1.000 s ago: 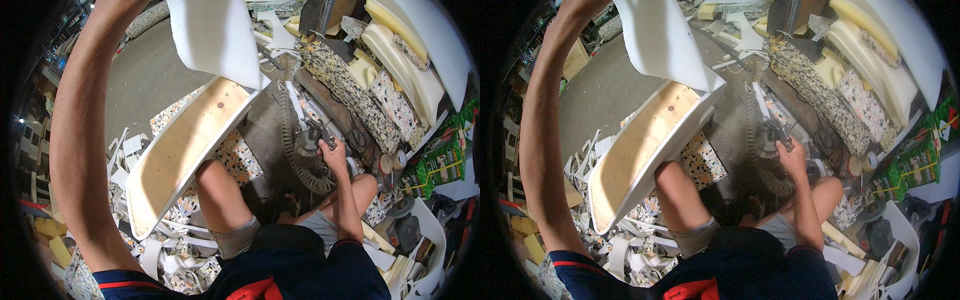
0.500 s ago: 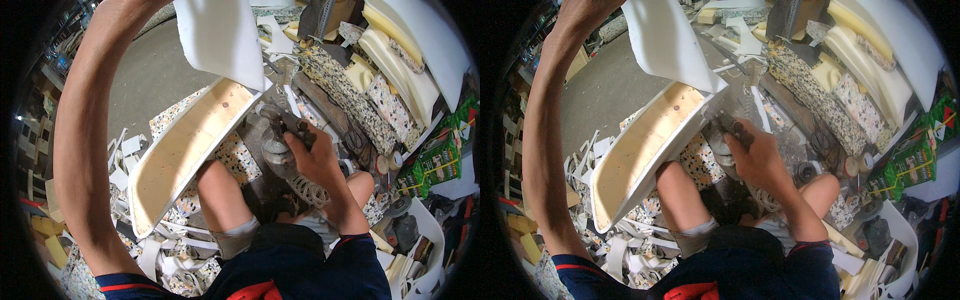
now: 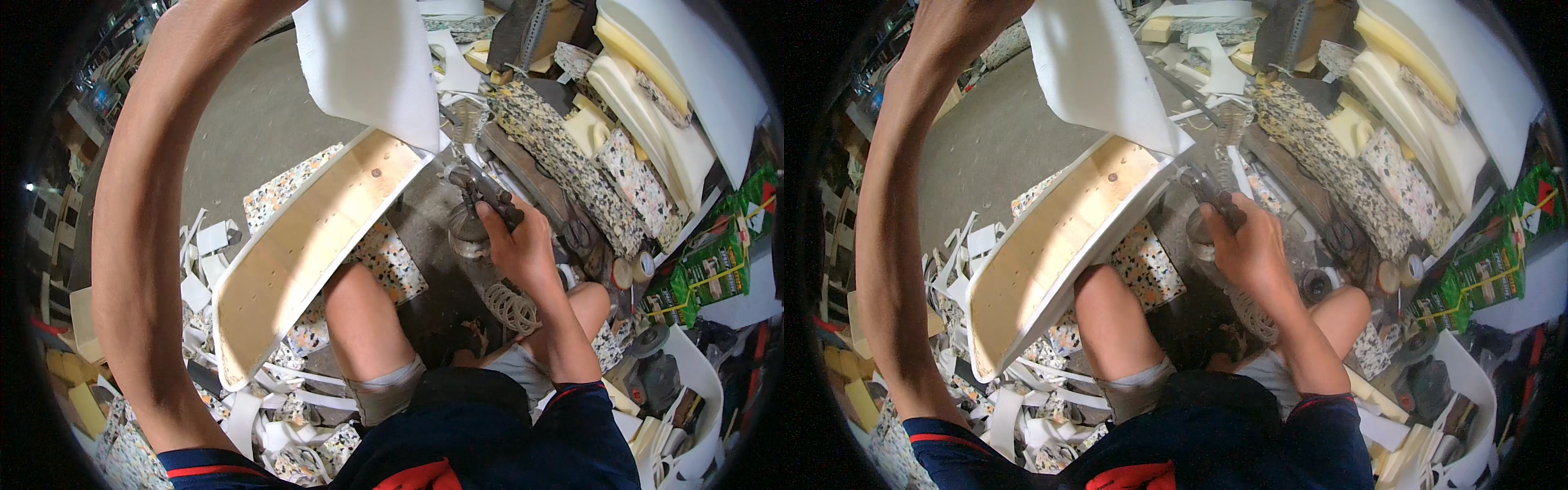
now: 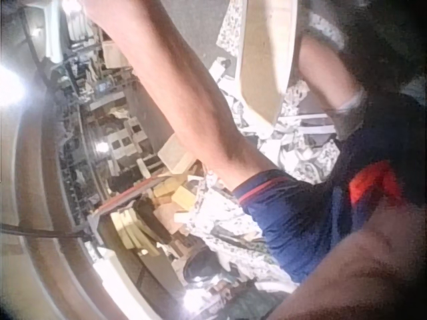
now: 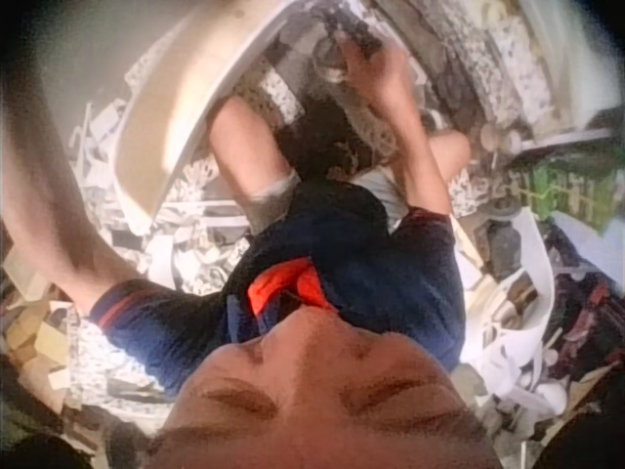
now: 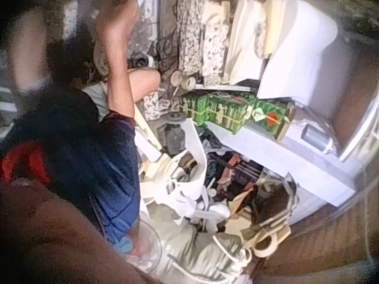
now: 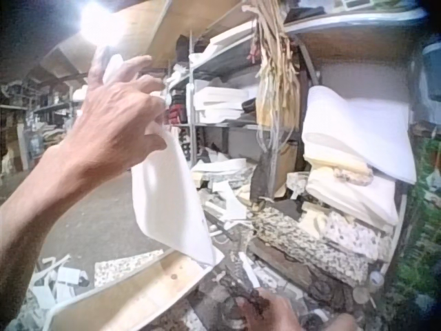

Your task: The person applies adhesive to a wooden frame and attaches a white foam piece, smoothing it into place. They then apply adhesive to a second foam piece and attach a foam strip, trimming the excess with a knife.

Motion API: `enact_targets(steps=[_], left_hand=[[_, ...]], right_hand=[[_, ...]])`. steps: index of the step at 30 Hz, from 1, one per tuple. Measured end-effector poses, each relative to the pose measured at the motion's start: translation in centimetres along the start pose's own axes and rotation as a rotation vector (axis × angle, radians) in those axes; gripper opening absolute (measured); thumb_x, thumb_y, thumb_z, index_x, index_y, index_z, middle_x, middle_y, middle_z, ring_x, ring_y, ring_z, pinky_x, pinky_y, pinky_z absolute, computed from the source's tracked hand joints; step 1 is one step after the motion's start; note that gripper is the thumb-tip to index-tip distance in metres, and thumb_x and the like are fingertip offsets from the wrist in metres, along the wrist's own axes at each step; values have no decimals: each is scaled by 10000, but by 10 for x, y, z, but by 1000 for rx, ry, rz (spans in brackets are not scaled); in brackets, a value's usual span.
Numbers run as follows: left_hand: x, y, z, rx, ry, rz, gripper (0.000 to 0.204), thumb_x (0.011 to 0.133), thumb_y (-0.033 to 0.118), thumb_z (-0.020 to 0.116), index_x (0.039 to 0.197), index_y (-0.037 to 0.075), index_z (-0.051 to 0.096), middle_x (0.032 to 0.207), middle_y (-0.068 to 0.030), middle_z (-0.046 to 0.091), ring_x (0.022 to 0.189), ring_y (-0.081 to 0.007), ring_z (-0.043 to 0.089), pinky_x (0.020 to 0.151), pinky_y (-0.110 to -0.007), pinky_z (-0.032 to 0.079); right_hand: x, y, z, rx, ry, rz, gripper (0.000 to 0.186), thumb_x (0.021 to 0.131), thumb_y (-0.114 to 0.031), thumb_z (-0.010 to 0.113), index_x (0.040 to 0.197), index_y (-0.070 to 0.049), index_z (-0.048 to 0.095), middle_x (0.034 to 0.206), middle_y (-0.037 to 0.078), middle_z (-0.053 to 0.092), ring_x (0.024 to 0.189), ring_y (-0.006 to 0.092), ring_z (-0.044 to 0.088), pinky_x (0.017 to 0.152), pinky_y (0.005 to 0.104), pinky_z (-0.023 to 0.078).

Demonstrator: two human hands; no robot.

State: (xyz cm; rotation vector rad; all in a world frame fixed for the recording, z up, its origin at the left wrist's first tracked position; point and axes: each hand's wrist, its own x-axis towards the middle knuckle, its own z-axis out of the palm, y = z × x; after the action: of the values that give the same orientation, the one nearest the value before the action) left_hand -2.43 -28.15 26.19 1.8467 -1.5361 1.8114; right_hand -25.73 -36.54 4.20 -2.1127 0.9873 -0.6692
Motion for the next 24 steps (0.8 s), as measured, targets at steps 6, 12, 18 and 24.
enact_targets(steps=[6,12,18,24], left_hand=[[-4,-4,-13,-15,-1,21,214,674,151,881,854,100,778,1184,-91,725,1408,-328,464,1233,-674,60],[-12,-6,-25,-35,-63,57,258,632,193,906,817,114,745,1028,-36,752,1364,-313,514,1234,-667,63],[-15,12,-42,154,-10,59,271,615,202,913,781,109,720,943,-31,742,1345,-309,531,1234,-666,63],[-9,11,-41,148,3,90,283,603,201,919,762,103,706,901,-38,719,1327,-303,542,1234,-669,72]], right_hand=[[-16,36,-9,9,138,-41,234,954,-216,675,1017,8,701,820,219,706,771,332,704,732,407,516],[-21,89,-16,72,189,217,360,951,-283,674,1119,34,699,881,234,727,831,324,732,768,394,535],[-24,70,-5,62,49,-44,351,959,-257,677,1203,-6,666,907,243,718,835,340,733,741,385,539],[4,35,4,77,39,-267,276,959,-256,672,1104,-21,672,869,235,682,832,441,674,729,440,532]])
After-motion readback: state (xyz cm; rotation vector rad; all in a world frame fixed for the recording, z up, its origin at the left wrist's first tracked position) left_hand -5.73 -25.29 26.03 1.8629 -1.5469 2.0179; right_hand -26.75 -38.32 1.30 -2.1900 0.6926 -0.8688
